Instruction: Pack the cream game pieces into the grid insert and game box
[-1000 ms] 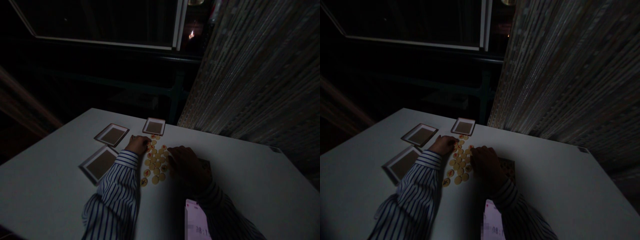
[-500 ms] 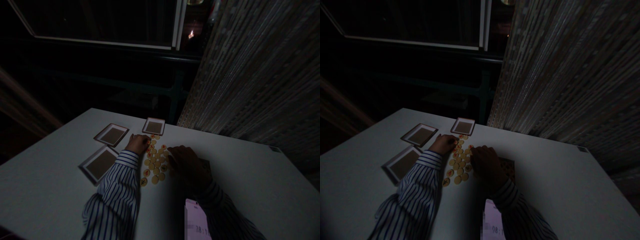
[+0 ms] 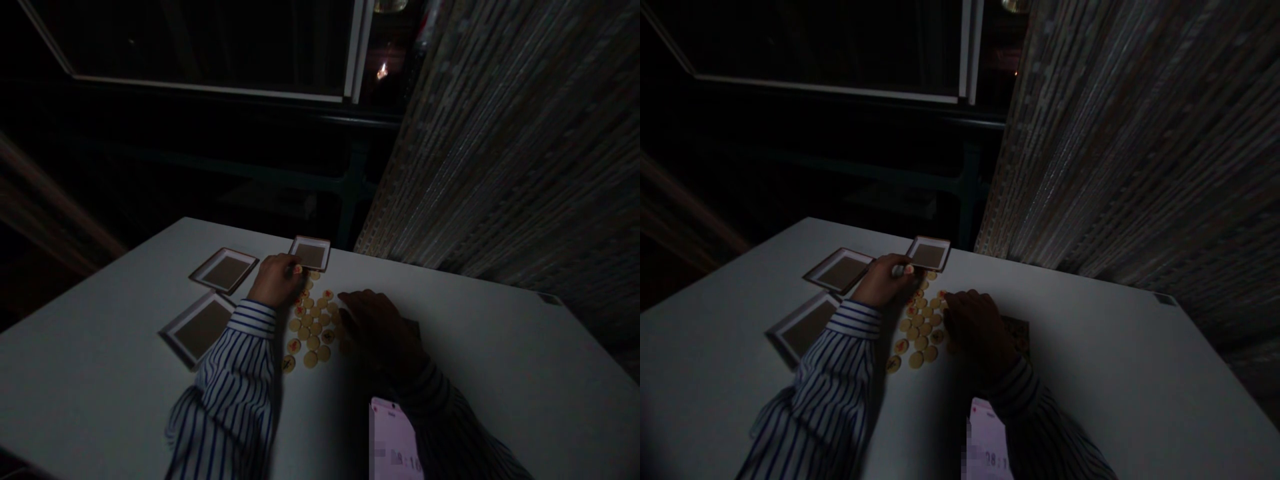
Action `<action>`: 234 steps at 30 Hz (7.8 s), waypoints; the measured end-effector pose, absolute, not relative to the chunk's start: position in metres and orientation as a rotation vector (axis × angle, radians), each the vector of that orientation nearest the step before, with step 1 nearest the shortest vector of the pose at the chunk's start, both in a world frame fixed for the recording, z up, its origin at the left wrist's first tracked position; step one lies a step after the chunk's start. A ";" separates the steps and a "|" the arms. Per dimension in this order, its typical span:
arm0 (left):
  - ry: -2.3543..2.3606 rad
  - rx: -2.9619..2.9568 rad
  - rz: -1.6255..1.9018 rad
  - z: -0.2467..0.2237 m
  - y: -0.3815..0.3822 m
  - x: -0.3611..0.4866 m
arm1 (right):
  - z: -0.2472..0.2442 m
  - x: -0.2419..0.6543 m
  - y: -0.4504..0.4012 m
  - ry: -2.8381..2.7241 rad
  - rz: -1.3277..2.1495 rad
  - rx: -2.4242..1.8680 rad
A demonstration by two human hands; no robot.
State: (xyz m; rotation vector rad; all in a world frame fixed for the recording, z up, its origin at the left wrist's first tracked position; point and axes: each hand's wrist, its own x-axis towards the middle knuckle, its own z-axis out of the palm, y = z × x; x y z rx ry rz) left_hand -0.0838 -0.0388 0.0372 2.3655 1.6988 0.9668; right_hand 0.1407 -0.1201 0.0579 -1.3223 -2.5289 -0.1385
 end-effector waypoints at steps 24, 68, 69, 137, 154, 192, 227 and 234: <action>1.221 2.322 1.229 0.081 -0.075 -0.022 | 0.082 0.172 -0.114 -2.276 -0.286 -1.401; 0.946 2.121 1.265 0.074 -0.094 0.023 | 0.099 0.198 -0.118 -2.007 0.378 -1.165; 0.946 2.074 1.253 0.074 -0.093 0.022 | 0.099 0.199 -0.118 -2.011 0.372 -1.164; 0.859 1.296 1.098 0.079 -0.094 0.028 | 0.099 0.200 -0.116 -2.032 0.432 -1.153; 0.816 1.281 1.045 0.077 -0.095 0.026 | 0.095 0.201 -0.114 -2.005 0.475 -1.182; 0.877 1.372 0.990 0.070 -0.093 0.030 | 0.088 0.205 -0.109 -2.328 0.149 -1.140; 1.198 1.963 0.866 0.042 -0.082 0.026 | 0.061 0.212 -0.092 -2.537 0.146 -1.561; 1.281 2.102 0.753 0.050 -0.088 0.026 | 0.047 0.214 -0.088 -2.656 0.163 -1.617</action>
